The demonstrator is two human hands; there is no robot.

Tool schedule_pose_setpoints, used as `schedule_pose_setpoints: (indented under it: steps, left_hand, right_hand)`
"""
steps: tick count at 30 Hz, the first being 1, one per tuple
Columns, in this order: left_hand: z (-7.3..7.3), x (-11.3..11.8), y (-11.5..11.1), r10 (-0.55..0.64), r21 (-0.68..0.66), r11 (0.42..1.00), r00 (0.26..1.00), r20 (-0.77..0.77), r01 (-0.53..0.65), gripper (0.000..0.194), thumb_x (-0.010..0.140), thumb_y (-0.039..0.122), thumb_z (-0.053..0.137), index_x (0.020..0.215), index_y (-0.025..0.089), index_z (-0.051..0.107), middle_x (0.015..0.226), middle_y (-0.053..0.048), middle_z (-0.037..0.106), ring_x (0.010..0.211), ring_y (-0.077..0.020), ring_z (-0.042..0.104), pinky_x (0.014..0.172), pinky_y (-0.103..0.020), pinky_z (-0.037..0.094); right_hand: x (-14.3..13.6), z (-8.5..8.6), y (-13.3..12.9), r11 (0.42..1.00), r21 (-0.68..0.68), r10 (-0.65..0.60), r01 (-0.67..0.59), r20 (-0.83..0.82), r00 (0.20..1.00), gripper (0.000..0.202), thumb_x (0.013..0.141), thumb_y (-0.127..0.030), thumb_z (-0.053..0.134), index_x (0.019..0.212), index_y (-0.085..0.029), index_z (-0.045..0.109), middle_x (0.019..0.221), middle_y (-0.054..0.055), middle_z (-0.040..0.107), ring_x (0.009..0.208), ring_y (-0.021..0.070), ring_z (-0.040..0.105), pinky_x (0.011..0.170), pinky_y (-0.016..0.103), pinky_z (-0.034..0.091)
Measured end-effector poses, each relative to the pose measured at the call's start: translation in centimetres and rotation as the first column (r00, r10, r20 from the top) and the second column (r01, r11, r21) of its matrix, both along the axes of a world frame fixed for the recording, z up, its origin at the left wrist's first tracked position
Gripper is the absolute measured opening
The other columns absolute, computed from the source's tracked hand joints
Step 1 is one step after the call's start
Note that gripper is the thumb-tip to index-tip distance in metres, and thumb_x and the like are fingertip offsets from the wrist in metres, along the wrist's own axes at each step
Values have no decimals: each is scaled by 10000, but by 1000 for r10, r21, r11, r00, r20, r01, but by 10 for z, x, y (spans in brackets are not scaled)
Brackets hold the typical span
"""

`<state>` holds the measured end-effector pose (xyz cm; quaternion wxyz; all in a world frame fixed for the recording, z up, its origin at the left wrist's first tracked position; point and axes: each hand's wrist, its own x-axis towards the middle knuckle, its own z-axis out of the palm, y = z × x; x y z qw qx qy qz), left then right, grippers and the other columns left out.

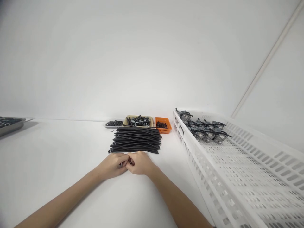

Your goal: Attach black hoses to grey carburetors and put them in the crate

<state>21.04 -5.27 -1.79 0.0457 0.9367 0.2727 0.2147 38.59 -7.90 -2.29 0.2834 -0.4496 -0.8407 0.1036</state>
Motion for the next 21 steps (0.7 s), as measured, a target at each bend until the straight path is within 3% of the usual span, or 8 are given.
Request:
schedule_pose_setpoints:
  steps: [21]
  left_hand:
    - [-1,1,1,2,23,1000,1000,-8,-2,201,742,148,472,615,202,325,572,38,522,509,-103,422,508,-239,255]
  right_hand:
    - [-1,0,0,1000,-8,-6,6,0,1000,145,670,-161,493,631,-207,361,575,-47,508,515,91,401,514,215,250]
